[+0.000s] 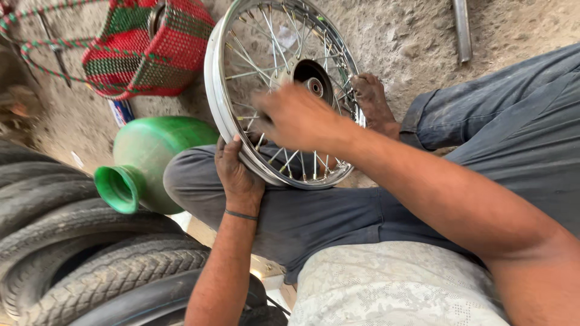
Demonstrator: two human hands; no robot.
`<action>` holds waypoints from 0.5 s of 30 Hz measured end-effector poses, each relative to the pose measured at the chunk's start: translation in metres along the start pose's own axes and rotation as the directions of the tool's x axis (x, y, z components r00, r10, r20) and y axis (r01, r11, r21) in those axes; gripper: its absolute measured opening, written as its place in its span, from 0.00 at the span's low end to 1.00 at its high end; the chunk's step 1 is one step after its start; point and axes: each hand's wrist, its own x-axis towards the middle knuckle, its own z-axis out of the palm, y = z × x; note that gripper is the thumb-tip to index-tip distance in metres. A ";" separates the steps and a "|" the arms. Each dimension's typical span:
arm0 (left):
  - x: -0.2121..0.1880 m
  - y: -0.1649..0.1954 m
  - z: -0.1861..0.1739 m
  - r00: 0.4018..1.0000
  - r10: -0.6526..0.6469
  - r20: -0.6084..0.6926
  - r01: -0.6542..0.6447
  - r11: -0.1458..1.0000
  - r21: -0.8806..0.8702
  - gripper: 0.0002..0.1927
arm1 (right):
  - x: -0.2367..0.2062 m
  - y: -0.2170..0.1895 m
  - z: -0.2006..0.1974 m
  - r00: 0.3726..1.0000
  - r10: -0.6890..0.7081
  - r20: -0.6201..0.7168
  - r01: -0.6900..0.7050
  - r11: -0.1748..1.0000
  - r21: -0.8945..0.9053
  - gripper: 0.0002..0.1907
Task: The person sits on the ground with a spoked motorcycle wheel across their lap and uses a small spoke wrench to turn spoke nipples around the rim, working around the wheel to adjust spoke tension and true the rim. They rotate the wheel and reposition it on their lap to reach different nipples.
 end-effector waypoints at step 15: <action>0.001 0.001 -0.001 0.997 -0.023 -0.072 0.023 1.000 -0.005 0.10 | 0.037 -0.015 -0.017 0.987 -0.146 -0.064 0.126 0.962 -0.242 0.10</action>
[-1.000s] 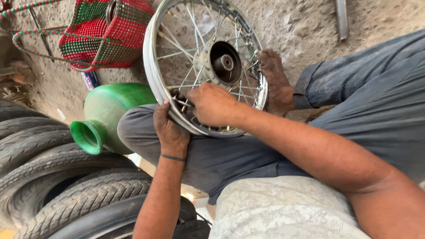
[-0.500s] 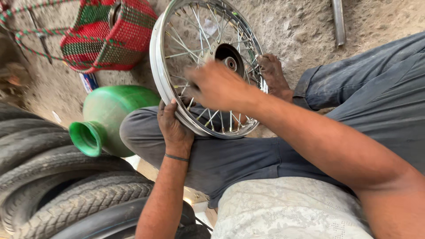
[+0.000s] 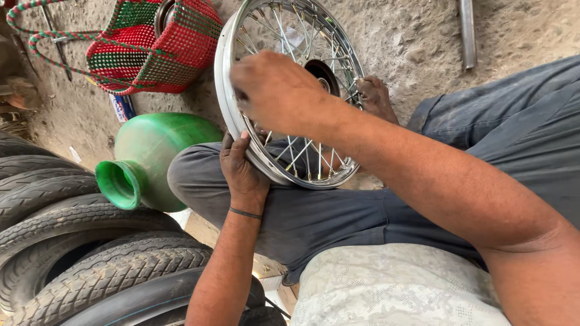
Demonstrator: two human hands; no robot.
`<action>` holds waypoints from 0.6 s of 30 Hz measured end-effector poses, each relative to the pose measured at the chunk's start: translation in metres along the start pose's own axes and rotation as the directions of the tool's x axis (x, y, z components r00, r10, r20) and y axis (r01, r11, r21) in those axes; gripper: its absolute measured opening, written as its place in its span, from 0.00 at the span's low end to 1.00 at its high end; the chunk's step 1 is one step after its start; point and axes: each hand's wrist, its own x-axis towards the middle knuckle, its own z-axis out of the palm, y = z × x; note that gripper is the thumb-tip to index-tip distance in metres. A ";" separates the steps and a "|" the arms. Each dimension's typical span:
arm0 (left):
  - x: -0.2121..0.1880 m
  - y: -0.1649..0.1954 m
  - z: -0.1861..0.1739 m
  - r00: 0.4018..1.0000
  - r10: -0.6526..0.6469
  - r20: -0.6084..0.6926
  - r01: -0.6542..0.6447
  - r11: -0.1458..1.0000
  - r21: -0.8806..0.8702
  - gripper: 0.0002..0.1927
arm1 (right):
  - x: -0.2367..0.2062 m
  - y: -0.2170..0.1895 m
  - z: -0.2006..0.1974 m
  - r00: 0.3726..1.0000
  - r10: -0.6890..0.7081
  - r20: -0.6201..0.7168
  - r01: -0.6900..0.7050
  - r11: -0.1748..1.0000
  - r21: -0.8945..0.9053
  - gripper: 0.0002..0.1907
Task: The person sits on the ground with a spoked motorcycle wheel across their lap and uses a small spoke wrench to turn spoke nipples around the rim, working around the wheel to adjust spoke tension and true the rim. They rotate the wheel and reposition it on their lap to reach different nipples.
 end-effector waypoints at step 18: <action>0.003 -0.005 -0.011 0.999 -0.013 0.032 0.015 0.998 -0.060 0.12 | -0.001 0.000 0.009 0.978 -0.148 -0.147 0.145 0.989 -0.031 0.17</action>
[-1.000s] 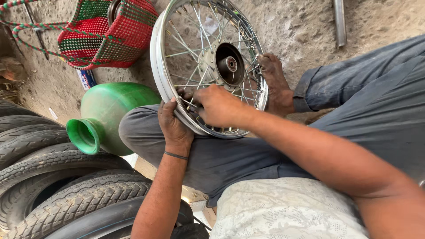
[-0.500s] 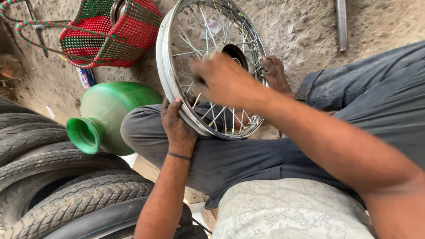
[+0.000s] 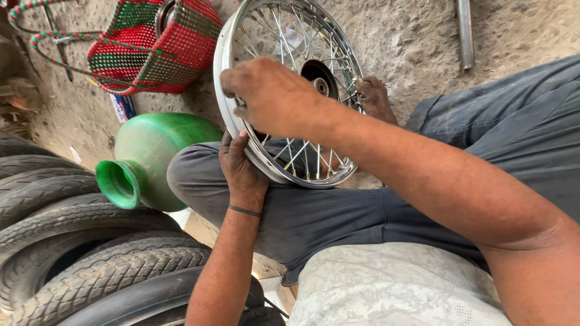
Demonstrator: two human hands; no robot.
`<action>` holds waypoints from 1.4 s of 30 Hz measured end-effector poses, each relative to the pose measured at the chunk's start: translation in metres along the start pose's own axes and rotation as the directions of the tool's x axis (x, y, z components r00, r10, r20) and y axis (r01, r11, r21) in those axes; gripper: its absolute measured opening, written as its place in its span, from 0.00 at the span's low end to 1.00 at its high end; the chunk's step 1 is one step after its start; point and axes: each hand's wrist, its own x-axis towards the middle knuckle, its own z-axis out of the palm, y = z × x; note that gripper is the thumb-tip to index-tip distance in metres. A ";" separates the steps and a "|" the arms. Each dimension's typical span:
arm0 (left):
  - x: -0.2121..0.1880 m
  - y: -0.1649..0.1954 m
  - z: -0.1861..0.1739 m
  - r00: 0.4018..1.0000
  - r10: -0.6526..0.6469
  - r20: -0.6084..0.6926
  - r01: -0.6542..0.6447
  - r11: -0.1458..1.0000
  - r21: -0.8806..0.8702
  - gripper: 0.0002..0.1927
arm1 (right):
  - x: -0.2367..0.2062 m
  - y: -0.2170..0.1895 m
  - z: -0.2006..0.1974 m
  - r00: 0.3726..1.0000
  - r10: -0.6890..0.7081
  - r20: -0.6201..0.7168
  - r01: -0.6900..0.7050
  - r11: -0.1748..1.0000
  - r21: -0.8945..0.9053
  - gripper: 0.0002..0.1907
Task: The person sits on the ground with a spoked motorcycle wheel across their lap and uses a small spoke wrench to turn spoke nipples around the rim, working around the wheel to adjust spoke tension and true the rim. They rotate the wheel and reposition it on their lap to reach different nipples.
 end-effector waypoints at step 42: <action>0.021 0.029 0.077 0.979 -0.167 0.113 0.130 0.951 0.282 0.20 | -0.080 0.018 -0.020 0.980 0.184 -0.071 -0.153 0.936 0.316 0.12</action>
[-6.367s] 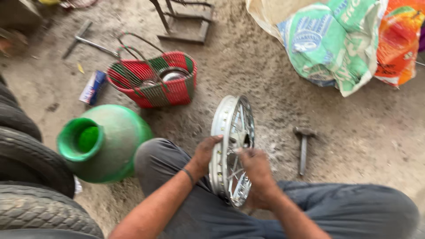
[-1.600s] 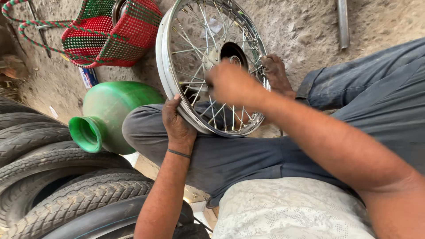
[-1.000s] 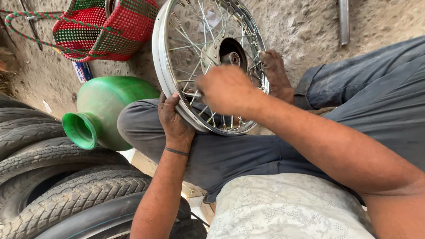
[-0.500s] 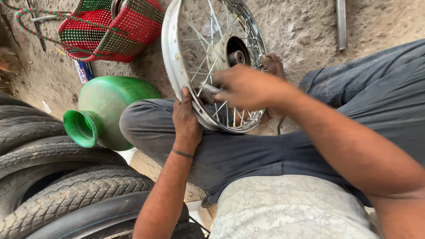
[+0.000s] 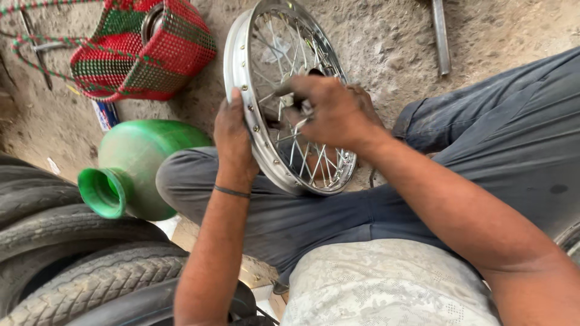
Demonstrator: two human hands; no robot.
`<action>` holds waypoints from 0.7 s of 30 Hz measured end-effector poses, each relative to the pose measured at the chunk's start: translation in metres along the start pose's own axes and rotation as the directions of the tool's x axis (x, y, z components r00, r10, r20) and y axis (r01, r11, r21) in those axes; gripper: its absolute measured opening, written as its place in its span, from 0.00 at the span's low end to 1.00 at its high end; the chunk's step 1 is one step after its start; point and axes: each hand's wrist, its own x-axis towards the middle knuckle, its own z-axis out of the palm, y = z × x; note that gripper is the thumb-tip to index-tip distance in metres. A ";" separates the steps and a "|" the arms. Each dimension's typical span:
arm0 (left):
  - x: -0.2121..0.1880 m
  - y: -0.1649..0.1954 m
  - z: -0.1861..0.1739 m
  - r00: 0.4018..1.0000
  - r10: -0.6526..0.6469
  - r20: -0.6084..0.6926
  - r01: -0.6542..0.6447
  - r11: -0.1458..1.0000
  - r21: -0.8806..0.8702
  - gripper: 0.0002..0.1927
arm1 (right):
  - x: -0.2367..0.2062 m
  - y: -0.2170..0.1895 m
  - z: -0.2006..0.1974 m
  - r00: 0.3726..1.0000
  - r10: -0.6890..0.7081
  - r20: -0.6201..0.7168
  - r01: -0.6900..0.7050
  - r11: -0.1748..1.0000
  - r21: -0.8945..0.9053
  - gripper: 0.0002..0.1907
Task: The person sits on the ground with a spoked motorcycle wheel across their lap and uses a small spoke wrench to turn spoke nipples around the rim, working around the wheel to adjust spoke tension and true the rim. They rotate the wheel and reposition it on their lap to reach different nipples.
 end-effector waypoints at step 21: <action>0.007 -0.023 -0.031 0.975 0.200 -0.098 -0.188 0.974 0.123 0.22 | 0.030 0.008 0.056 0.992 -0.024 -0.124 0.015 0.998 -0.067 0.11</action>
